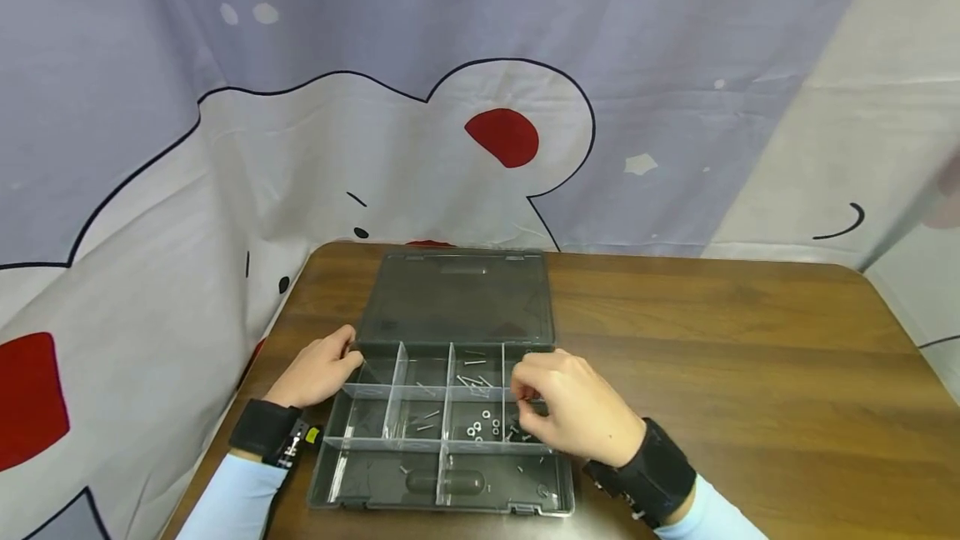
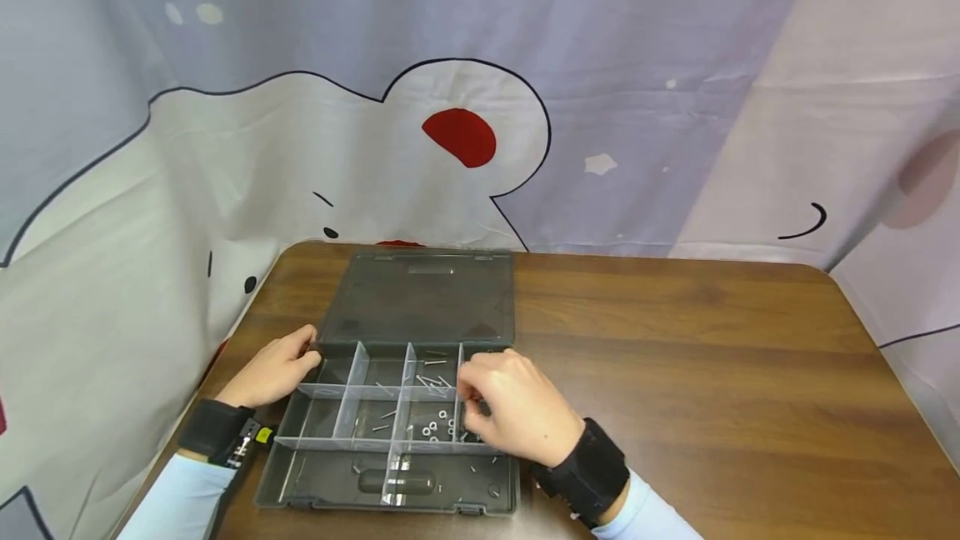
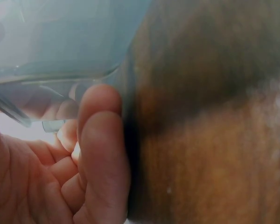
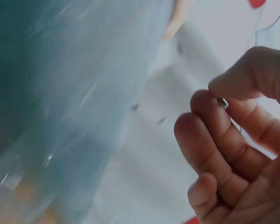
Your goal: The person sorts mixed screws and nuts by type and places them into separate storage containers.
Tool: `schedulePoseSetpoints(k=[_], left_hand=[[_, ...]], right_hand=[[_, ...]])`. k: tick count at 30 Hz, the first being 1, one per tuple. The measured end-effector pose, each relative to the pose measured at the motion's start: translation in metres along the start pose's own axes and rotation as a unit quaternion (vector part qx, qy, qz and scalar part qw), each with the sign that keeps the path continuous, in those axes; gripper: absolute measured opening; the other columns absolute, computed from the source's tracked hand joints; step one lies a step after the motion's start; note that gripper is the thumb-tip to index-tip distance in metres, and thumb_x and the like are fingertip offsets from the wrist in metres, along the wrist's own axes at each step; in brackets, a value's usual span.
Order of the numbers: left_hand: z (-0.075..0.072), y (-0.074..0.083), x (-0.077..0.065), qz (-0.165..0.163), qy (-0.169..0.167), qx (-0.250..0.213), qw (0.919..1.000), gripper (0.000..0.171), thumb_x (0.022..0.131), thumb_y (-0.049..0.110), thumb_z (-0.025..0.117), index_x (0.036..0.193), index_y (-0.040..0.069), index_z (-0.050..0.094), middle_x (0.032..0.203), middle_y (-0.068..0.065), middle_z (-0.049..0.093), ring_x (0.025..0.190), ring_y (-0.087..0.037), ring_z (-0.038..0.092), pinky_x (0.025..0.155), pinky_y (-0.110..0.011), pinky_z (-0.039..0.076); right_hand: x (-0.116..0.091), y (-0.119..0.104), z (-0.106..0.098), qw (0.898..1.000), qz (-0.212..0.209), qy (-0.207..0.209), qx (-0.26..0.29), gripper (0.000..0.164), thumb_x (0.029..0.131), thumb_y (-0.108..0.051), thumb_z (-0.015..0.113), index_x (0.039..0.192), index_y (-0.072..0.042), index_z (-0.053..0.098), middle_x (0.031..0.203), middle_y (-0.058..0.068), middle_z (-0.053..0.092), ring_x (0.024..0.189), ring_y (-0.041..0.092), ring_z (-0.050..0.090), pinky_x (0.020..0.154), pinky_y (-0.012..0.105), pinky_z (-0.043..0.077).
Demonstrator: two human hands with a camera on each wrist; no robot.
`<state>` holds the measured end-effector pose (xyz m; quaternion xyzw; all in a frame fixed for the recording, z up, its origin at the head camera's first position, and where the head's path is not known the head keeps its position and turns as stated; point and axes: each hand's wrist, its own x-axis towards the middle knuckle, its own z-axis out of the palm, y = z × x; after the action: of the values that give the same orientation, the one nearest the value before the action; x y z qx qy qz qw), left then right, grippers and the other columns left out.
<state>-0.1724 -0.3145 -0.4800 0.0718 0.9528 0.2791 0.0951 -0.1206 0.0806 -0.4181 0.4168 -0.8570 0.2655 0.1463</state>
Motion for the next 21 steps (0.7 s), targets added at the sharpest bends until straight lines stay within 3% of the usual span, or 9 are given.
schedulePoseSetpoints(k=[6,10,14,21], left_hand=[[-0.001,0.000,-0.001,0.004,-0.001,-0.003,1.0000,0.013,0.100,0.017,0.051,0.091,0.011,0.042,0.070,-0.002,0.039,0.056,-0.018,0.038,0.059,-0.031,0.029],[0.000,0.000,0.000,0.009,0.000,-0.002,1.0000,0.013,0.100,0.017,0.051,0.092,0.011,0.043,0.070,-0.001,0.039,0.056,-0.017,0.038,0.059,-0.031,0.029],[0.000,-0.001,0.001,0.010,0.004,0.000,0.9999,0.012,0.100,0.017,0.051,0.092,0.012,0.044,0.069,0.000,0.041,0.055,-0.017,0.038,0.058,-0.030,0.029],[0.000,-0.001,0.001,0.008,0.003,-0.004,1.0000,0.013,0.100,0.018,0.050,0.090,0.012,0.043,0.069,0.000,0.041,0.055,-0.017,0.039,0.057,-0.029,0.029]], right_hand=[[0.032,-0.041,0.016,0.995,-0.091,-0.046,0.010,0.022,0.075,-0.007,0.077,0.081,-0.021,0.062,0.078,-0.014,0.058,0.069,-0.003,0.048,0.077,0.023,0.050],[0.045,-0.063,0.030,0.988,-0.134,-0.069,0.017,0.019,0.080,-0.006,0.074,0.081,-0.021,0.062,0.077,-0.013,0.054,0.069,-0.002,0.046,0.073,0.017,0.045],[0.052,-0.076,0.042,0.984,-0.157,-0.083,0.004,0.017,0.086,-0.008,0.074,0.083,-0.021,0.063,0.077,-0.013,0.054,0.070,-0.002,0.049,0.072,0.015,0.044],[0.054,-0.083,0.052,0.980,-0.172,-0.095,-0.021,0.018,0.084,-0.012,0.078,0.086,-0.022,0.064,0.081,-0.014,0.057,0.077,-0.002,0.055,0.075,0.015,0.047]])
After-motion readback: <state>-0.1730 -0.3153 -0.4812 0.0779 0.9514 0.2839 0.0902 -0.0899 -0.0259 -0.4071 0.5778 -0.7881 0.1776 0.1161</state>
